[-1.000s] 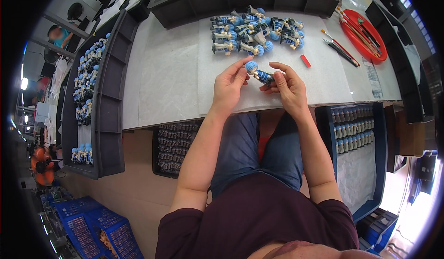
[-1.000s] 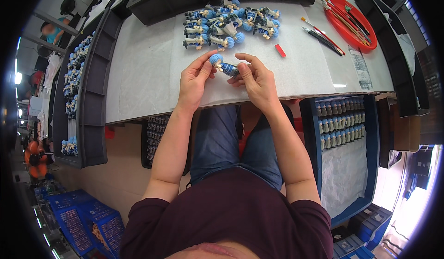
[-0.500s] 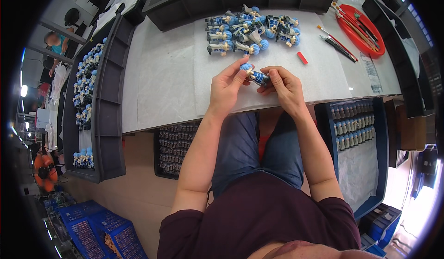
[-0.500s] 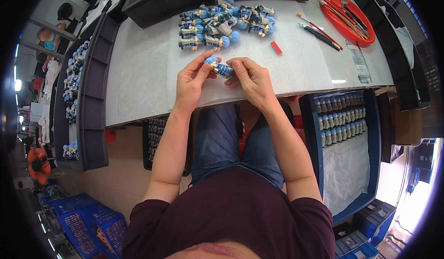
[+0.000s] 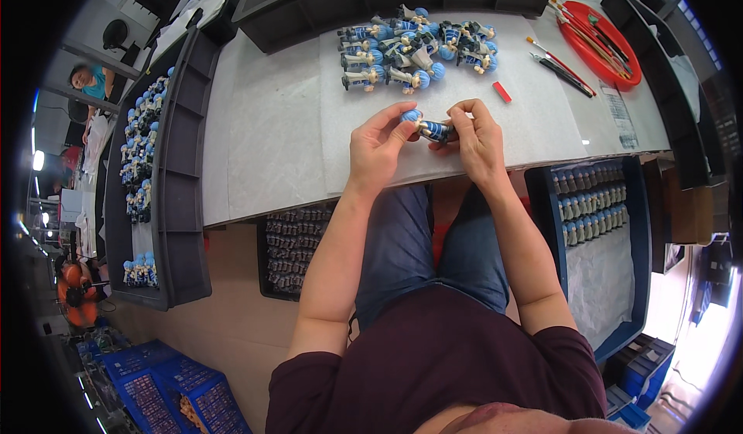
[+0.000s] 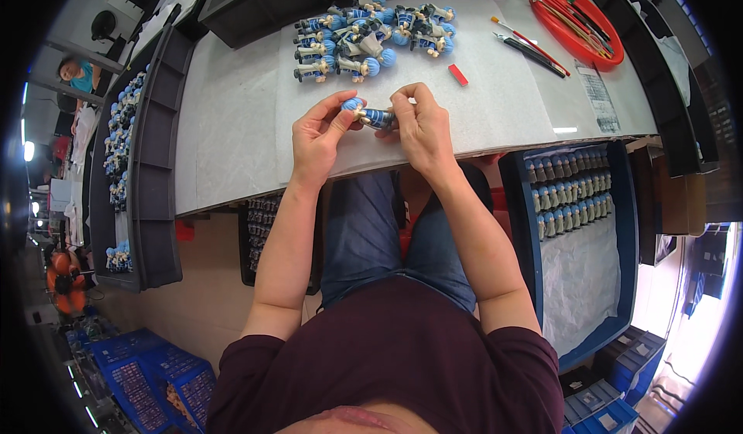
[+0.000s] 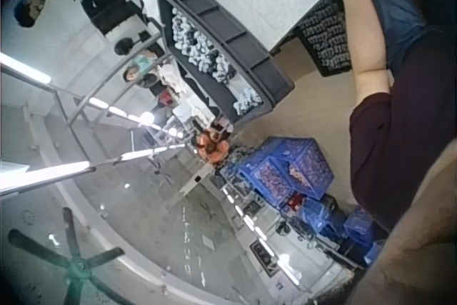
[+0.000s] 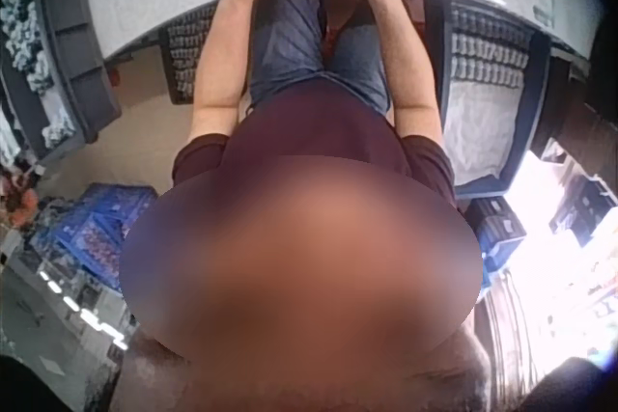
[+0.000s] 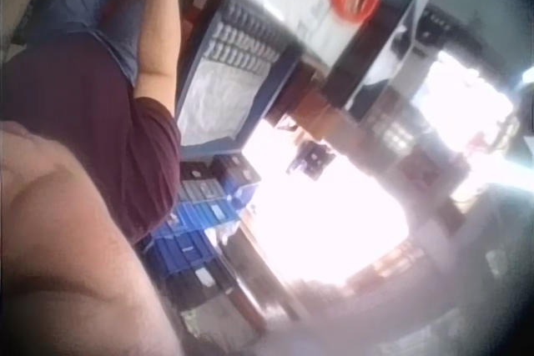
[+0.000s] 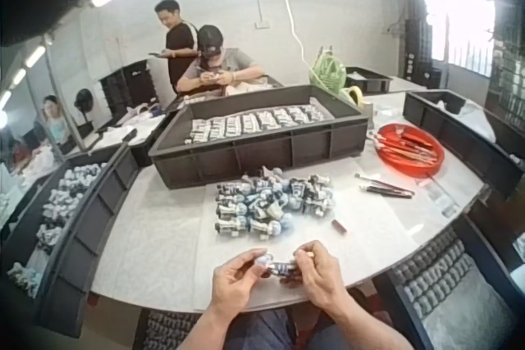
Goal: The person assembles small blue-and-white toy figures by hand at a workbench. They repeatedly pick up a figure, attach a small part, and place the completed figure into a blue tray. The process is repeated for multiple figures throughout the clip.
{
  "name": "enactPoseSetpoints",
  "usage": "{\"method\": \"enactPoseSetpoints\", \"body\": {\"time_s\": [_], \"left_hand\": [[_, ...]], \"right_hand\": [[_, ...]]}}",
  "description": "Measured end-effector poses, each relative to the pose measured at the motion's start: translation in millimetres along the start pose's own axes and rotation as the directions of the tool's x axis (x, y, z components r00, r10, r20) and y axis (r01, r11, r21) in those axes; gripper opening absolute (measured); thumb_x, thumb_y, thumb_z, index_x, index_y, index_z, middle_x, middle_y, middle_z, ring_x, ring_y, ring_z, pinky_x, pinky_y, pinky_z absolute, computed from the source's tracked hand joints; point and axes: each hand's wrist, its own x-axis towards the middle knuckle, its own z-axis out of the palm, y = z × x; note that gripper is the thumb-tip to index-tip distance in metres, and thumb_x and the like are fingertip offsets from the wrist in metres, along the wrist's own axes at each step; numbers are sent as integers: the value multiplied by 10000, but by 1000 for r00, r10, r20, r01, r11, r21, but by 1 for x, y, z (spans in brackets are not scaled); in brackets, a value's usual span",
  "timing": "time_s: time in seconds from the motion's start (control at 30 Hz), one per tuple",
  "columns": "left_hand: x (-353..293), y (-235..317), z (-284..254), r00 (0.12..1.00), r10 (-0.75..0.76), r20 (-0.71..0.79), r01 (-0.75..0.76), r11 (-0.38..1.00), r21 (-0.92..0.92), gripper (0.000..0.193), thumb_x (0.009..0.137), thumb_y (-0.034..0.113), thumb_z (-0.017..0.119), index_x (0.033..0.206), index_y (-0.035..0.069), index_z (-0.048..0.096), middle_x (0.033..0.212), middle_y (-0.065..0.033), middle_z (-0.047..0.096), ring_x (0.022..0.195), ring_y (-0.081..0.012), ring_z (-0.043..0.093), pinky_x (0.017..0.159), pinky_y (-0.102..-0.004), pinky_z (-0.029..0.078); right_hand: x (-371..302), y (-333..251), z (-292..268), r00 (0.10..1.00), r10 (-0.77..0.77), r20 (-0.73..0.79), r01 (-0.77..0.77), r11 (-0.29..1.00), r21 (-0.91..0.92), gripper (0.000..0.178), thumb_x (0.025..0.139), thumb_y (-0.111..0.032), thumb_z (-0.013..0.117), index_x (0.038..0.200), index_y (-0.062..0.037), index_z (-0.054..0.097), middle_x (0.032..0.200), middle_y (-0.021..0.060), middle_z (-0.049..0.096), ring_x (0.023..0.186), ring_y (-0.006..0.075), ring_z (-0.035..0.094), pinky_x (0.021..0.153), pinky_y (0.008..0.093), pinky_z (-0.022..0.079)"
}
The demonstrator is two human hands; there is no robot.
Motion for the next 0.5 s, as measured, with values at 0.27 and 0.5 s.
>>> {"method": "enactPoseSetpoints", "body": {"time_s": [0.27, 0.5], "left_hand": [[2, 1, -2, 999, -30, 42, 30, 1000, -1, 246, 881, 37, 513, 1119, -10, 554, 996, -106, 621, 856, -120, 579, 753, -242, 484], [1, -1, 2, 996, -71, 59, 62, 988, 143, 256, 898, 61, 496, 1140, 18, 571, 1038, -81, 618, 867, -84, 560, 748, -208, 450]], "right_hand": [[4, 13, 3, 939, -279, -199, 298, 952, 68, 120, 889, -67, 498, 989, -2, 479, 906, 133, 618, 803, 159, 620, 679, 271, 508], [13, -7, -45, 845, -495, -205, 386, 828, -406, 281, 779, 11, 594, 1050, -20, 525, 969, 127, 625, 832, 181, 625, 711, 295, 498]]}}
